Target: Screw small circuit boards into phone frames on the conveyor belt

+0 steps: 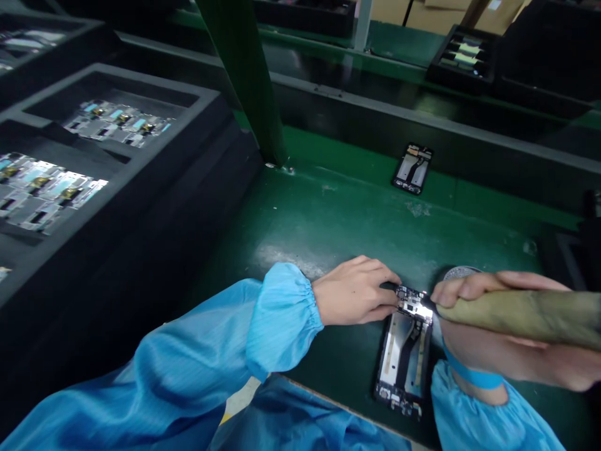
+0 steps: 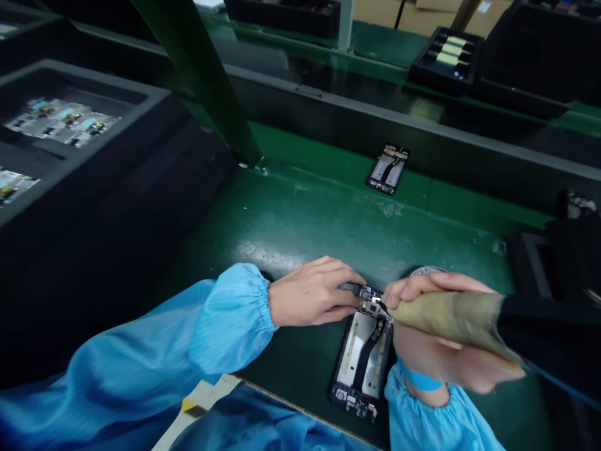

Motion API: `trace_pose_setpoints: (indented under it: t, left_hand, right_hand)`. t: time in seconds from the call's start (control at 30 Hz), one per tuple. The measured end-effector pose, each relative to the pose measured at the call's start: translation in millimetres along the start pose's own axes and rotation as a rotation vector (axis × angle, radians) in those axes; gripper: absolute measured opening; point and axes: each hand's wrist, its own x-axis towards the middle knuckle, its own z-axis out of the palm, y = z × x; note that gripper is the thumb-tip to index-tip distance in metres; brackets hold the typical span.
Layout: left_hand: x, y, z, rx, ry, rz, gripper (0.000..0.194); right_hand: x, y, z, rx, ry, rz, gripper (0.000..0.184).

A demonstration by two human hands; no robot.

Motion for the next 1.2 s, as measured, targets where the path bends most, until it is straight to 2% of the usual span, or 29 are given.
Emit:
trace_pose_setpoints:
  t: [0.1,0.27,0.37,0.5,0.6,0.73,0.8,0.87,0.9,0.97,1.03,1.1,1.2]
  left_hand:
    - [0.6,0.1,-0.6,0.008,-0.007,0.005,0.026]
    - [0.6,1.1,1.0,0.004,0.009,0.01,0.024]
    - [0.8,-0.9,0.7,0.002,0.014,0.01,0.023]
    - [2.6,-1.7,-1.6,-0.002,0.01,-0.009,0.021]
    - [0.5,16.6,3.4,-0.006,0.022,-0.051,0.023]
    - [-13.1,60.0,25.1,-0.074,-0.076,0.236,0.038]
    - [-17.7,66.7,34.2,-0.016,-0.101,0.205,0.051]
    - [-12.9,52.5,34.6,0.106,-0.076,0.037,0.059]
    - [-6.1,38.0,30.9,0.173,-0.057,-0.043,0.058]
    - [15.4,-1.3,18.0,0.297,-0.019,-0.17,0.048]
    - [43.0,-45.0,3.2,0.378,0.003,-0.279,0.04]
    - [71.5,-81.7,-7.5,0.412,0.025,-0.382,0.041]
    - [110.0,-109.5,-8.4,0.44,0.085,-0.468,0.049]
  right_hand:
    - [1.8,6.9,4.5,-0.007,0.069,0.006,0.051]
    - [-3.2,18.5,11.8,-0.011,0.054,-0.015,0.052]
    - [-3.7,21.7,12.2,-0.027,0.087,-0.01,0.048]
    - [-3.0,29.2,15.5,0.002,0.089,0.012,0.055]
    - [-2.3,33.0,19.2,0.007,0.112,-0.016,0.055]
    - [1.5,23.2,11.9,-0.018,0.163,-0.008,0.055]
    - [4.2,15.6,-1.8,-0.047,0.204,-0.086,0.055]
    - [7.0,10.2,-19.6,-0.118,0.312,-0.19,0.062]
    - [8.4,8.6,-28.5,-0.144,0.381,-0.216,0.066]
    - [11.5,6.9,-43.3,-0.141,0.479,-0.179,0.065]
    - [14.6,6.1,-51.8,-0.096,0.517,-0.113,0.06]
    - [17.3,5.6,-54.0,-0.074,0.52,-0.084,0.063]
    - [19.2,5.4,-50.7,-0.075,0.523,-0.098,0.072]
